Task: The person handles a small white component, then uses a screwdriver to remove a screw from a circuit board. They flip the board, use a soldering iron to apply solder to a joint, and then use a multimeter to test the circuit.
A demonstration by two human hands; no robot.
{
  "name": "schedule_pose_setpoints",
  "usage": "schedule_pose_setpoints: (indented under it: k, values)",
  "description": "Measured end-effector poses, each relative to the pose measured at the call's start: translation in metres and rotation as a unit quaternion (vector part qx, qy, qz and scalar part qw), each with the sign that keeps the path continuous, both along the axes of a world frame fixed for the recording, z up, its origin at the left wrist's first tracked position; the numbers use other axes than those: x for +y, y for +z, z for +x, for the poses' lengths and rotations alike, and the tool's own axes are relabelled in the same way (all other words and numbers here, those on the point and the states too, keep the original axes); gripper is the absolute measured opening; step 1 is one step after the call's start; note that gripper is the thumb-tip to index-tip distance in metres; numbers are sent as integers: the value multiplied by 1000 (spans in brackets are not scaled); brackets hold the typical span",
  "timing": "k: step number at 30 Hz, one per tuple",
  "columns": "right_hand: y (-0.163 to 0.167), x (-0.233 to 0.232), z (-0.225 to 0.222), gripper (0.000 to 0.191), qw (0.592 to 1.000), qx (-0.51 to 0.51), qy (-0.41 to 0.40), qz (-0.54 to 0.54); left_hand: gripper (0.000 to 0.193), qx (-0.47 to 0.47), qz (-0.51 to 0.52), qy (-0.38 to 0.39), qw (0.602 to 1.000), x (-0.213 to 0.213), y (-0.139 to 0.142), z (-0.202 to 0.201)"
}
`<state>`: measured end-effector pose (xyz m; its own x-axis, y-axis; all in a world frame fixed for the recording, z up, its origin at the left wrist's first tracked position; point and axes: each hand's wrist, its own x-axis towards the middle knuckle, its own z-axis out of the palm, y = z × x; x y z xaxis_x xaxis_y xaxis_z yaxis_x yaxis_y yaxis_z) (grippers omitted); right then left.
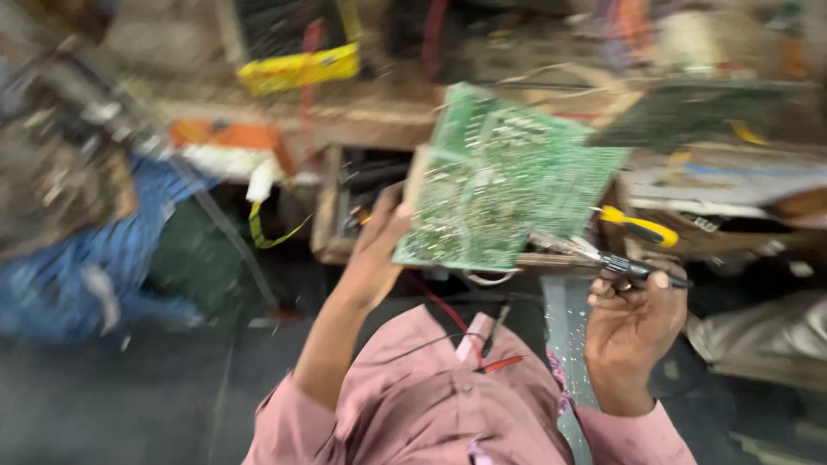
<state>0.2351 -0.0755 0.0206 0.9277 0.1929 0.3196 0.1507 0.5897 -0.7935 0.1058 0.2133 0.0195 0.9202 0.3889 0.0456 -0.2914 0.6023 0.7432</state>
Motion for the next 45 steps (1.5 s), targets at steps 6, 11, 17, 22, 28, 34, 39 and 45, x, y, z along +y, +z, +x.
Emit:
schedule_pose_setpoints:
  k: [6,11,17,22,28,34,39,45]
  values:
    - [17,-72,78,22,988,-26,-138,69,47,14,0,18,1000,-4,3,7]
    - [36,-113,160,29,948,-96,-304,17,47,22,2,14,1000,-6,4,10]
    - [29,-106,212,25,920,-211,-301,-132,52,27,15,18,999,-9,8,13]
    - [25,-91,223,25,916,-244,-280,-151,54,28,8,14,999,-8,2,17]
    - [25,-84,224,26,909,-244,-287,-178,55,17,-7,10,1000,-4,-5,19]
    - [22,-84,227,29,913,-238,-286,-168,56,19,-8,10,1000,-5,-4,20]
    - [18,-88,235,29,915,-233,-288,-157,58,14,-3,9,1000,-7,-1,21]
    - [12,-91,239,26,912,-248,-280,-168,59,7,0,9,1000,-7,-2,21]
